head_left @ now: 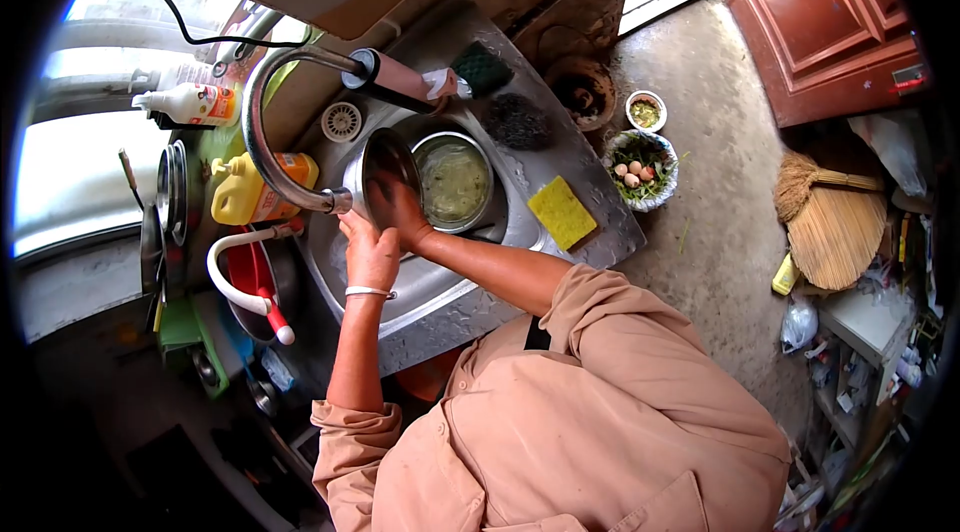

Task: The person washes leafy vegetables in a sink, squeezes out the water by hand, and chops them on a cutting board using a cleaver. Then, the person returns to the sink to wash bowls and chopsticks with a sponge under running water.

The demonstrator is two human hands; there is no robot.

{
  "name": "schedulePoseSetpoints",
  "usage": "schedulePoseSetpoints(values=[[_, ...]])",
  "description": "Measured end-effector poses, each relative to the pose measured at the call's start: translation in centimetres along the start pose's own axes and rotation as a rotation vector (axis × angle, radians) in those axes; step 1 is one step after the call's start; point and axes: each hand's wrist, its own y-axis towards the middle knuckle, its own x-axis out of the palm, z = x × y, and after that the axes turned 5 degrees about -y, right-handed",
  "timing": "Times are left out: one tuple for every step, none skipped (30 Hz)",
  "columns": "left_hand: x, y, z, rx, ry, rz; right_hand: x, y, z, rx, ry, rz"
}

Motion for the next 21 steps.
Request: schedulePoseSetpoints(values=[[-0.1,-0.1,0.3,-0.01,0.014,-0.003,0.0,0.0,-0.1,0.0,0.002,-0.005],[-0.2,-0.2,0.6,-0.02,0.028,-0.006,0.0,-0.1,-0.3,-0.01,-0.003,0.012],[-0.2,-0.3,0.8,-0.023,0.028,-0.003,0.0,-0.1,-0.3,-0.021,-0.008,0.03],[-0.2,-0.4,1.1,-0.021,0.059,0.001,0.1,-0.1,-0.3,-0.022,-0.007,0.026],[-0.2,-0.5,1.3,-0.018,0.089,0.004,0.1,-0.1,-0.2,-0.052,0.0,0.053],[-0.1,-0.5,1.4,-0.02,0.09,0.006,0.1,-0.1,-0.4,-0.082,0.008,0.079],[-0.1,-0.6,1.5,-0.021,0.085,0.011,0.0,-0.1,-0.6,-0.083,0.009,0.077],[0.0,-0.6,1.5,-0.023,0.081,0.015,-0.1,-0.2,-0.8,-0.065,0.025,0.062],[0.0,-0.7,1.6,-0.024,0.081,0.018,-0.3,-0.3,-1.1,-0.049,0.042,0.048],[-0.1,-0.7,1.8,-0.029,0.075,0.014,-0.5,-0.3,-1.4,-0.049,0.043,0.047],[-0.1,-0.7,2.0,-0.034,0.068,0.009,-0.8,-0.2,-1.6,-0.021,0.065,0.005],[-0.1,-0.8,2.2,-0.035,0.069,0.009,-0.9,-0.3,-1.6,0.008,0.087,-0.038],[-0.2,-0.8,2.4,-0.018,0.064,0.016,-0.8,-0.3,-1.6,0.008,0.088,-0.04],[-0.2,-0.9,2.6,0.0,0.059,0.023,-0.8,-0.4,-1.5,-0.002,0.077,-0.029],[-0.2,-1.0,2.9,0.0,0.059,0.025,-0.7,-0.5,-1.1,-0.014,0.066,-0.018],[-0.1,-1.2,3.1,-0.041,0.087,0.01,-0.5,-0.4,-0.4,-0.016,0.066,-0.02],[-0.1,-1.3,3.2,-0.081,0.114,-0.005,-0.3,-0.4,0.2,-0.013,0.057,-0.034],[0.2,-1.4,2.4,-0.082,0.111,-0.001,-0.2,-0.5,0.7,-0.011,0.048,-0.05],[0.8,-1.3,0.6,0.017,0.067,0.051,-0.3,-0.7,0.7,-0.079,0.038,-0.022],[1.7,-1.1,-1.8,0.116,0.024,0.105,-0.4,-0.8,1.2,-0.084,0.038,-0.032],[3.0,-0.5,-5.2,0.162,-0.356,0.051,-0.5,-0.6,2.0,-0.167,-0.082,-0.043]])
